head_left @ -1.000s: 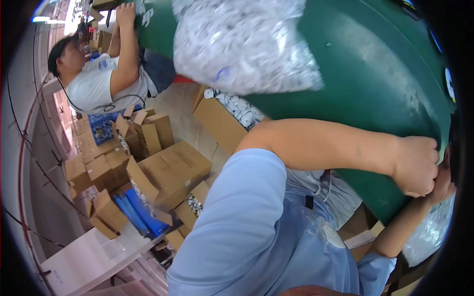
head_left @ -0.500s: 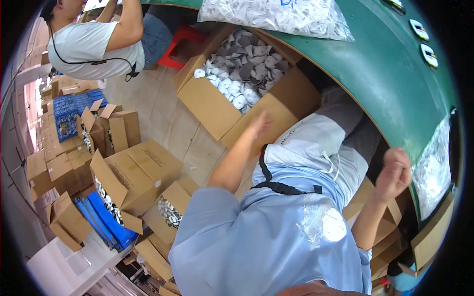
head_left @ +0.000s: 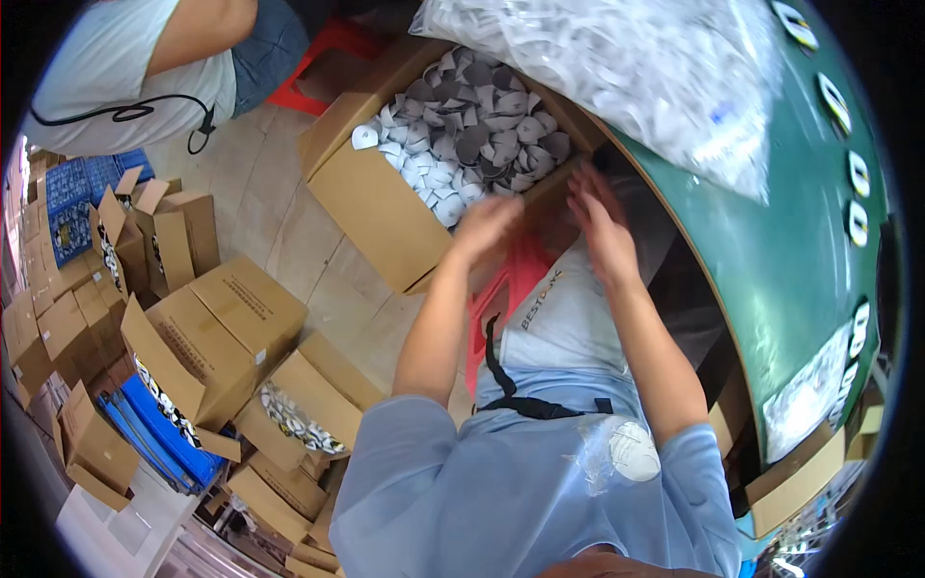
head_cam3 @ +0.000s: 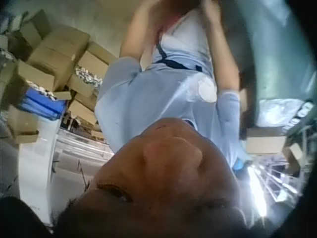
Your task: The person assembles components into a handheld device housing by hand, taking white and black components from cardboard boxes and fitting them into the housing.
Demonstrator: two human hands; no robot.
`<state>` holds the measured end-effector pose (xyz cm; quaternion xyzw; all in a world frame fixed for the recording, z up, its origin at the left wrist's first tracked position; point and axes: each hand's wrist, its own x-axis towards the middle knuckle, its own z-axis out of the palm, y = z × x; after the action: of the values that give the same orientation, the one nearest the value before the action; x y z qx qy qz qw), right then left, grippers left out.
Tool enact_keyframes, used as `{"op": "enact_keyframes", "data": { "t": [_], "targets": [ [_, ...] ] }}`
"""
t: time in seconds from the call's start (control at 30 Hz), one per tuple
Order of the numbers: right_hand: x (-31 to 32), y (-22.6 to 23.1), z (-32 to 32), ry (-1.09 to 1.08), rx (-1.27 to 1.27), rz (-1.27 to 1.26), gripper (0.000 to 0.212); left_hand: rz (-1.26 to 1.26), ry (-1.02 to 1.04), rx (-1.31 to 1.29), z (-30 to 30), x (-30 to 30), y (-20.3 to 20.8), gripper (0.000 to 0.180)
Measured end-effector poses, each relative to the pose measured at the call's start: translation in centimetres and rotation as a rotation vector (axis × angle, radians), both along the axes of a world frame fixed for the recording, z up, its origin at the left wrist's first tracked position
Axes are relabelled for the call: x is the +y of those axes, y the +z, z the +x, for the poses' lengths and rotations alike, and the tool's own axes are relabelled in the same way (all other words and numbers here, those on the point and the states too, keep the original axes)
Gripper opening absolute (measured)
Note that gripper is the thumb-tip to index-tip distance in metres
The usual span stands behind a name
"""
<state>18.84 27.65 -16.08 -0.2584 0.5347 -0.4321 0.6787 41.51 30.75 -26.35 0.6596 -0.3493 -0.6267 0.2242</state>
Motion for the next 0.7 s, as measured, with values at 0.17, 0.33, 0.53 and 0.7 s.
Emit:
{"op": "enact_keyframes", "data": {
  "t": [0.17,0.33,0.53,0.7],
  "targets": [
    [-6.4,-8.1,6.8,-0.138,0.079,0.336,0.064,0.034,0.508,-0.477,9.2,-4.2,-6.0,0.107],
    [-9.6,-23.3,1.8,-0.112,-0.037,0.261,0.065,0.236,0.339,-0.774,5.8,-9.5,-8.3,0.133],
    [-8.6,-34.0,0.4,0.157,-0.150,0.542,0.073,0.268,0.094,-0.592,7.8,-9.2,-10.3,0.150],
    [-14.7,-38.7,-6.6,0.369,-0.269,0.638,0.080,0.486,-0.071,-0.552,10.0,-13.5,-13.1,0.157]
  ]
}}
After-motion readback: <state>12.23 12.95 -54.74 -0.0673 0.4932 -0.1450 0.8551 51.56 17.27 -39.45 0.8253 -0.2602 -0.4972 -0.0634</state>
